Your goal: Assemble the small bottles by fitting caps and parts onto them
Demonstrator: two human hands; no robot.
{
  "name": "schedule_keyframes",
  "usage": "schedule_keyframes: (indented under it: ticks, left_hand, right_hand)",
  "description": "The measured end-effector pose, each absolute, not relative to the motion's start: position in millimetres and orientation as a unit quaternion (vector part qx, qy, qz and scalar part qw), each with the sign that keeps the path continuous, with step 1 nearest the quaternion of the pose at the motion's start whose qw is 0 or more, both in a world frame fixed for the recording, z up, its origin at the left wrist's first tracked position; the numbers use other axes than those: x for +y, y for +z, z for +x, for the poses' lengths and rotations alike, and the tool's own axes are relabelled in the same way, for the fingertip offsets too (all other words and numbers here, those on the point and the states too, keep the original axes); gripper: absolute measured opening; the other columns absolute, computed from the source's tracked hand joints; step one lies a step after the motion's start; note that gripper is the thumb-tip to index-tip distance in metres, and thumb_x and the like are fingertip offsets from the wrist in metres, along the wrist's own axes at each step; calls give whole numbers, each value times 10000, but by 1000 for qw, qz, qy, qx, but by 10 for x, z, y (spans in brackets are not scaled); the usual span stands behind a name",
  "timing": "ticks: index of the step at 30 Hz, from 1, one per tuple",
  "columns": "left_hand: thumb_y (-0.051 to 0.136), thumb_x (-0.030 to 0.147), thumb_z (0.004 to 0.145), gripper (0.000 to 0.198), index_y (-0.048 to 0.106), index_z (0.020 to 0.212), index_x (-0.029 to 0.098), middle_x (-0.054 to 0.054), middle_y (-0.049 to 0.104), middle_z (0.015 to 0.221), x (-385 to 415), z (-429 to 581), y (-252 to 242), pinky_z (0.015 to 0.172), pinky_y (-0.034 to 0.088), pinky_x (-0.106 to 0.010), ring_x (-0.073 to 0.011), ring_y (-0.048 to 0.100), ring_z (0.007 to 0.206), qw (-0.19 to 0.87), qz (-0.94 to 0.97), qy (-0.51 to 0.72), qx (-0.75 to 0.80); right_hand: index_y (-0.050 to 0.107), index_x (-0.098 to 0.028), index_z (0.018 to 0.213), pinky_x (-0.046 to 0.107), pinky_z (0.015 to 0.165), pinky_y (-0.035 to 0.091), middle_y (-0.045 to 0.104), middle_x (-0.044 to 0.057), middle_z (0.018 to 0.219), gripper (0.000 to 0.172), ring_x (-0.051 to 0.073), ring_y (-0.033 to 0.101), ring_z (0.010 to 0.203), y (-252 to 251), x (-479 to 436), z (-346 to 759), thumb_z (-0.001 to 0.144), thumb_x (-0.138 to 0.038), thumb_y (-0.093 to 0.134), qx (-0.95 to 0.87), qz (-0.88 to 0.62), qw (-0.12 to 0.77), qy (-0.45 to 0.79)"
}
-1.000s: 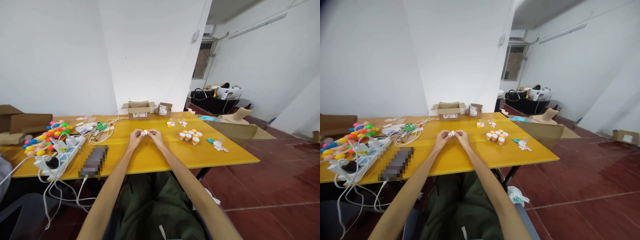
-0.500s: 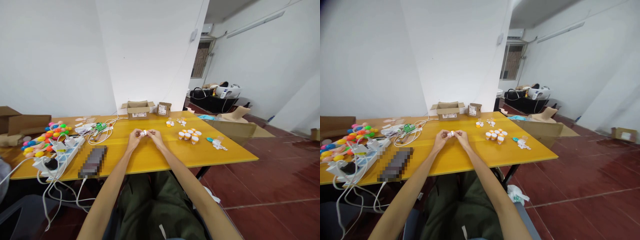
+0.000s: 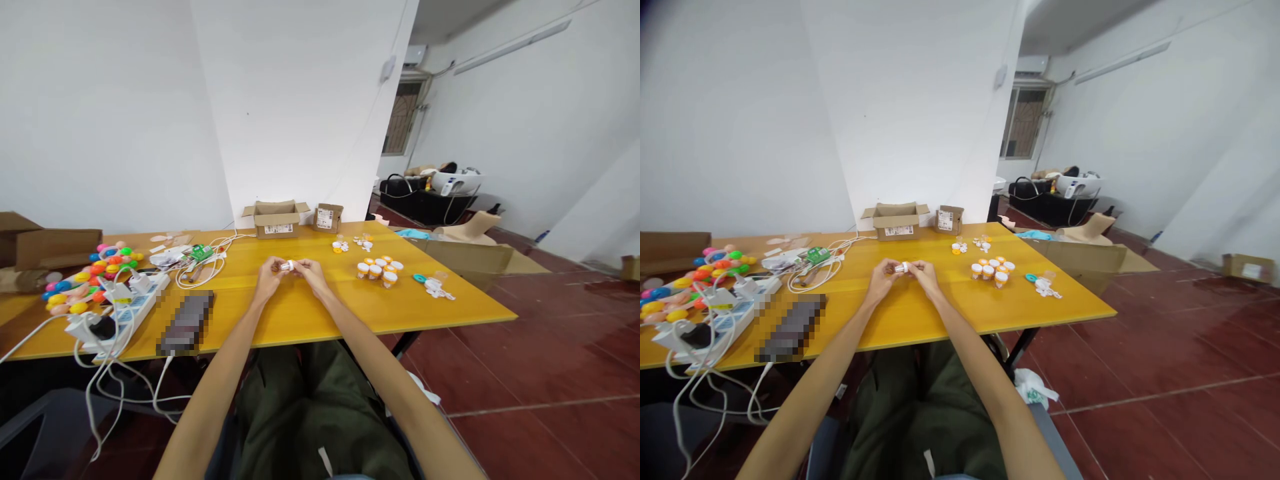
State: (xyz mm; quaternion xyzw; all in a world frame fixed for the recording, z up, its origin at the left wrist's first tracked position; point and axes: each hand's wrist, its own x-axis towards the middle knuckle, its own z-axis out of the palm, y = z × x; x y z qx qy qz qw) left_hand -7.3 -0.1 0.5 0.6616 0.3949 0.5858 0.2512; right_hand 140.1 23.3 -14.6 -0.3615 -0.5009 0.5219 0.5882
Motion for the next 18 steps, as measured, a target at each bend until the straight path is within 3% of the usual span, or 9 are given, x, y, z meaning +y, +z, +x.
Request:
schedule_keyframes:
  ticks: [18]
  left_hand:
    - [704,114,632,205,643,796,221,5,673,823,-28,-63,17,821,482,-333,-193,620,829,217,681,577,396]
  right_hand:
    - [664,-188,626,319,665,570,726,42,682,304,173,672,634,-153,216,1415,597,-454,808,-488,-369,583,535]
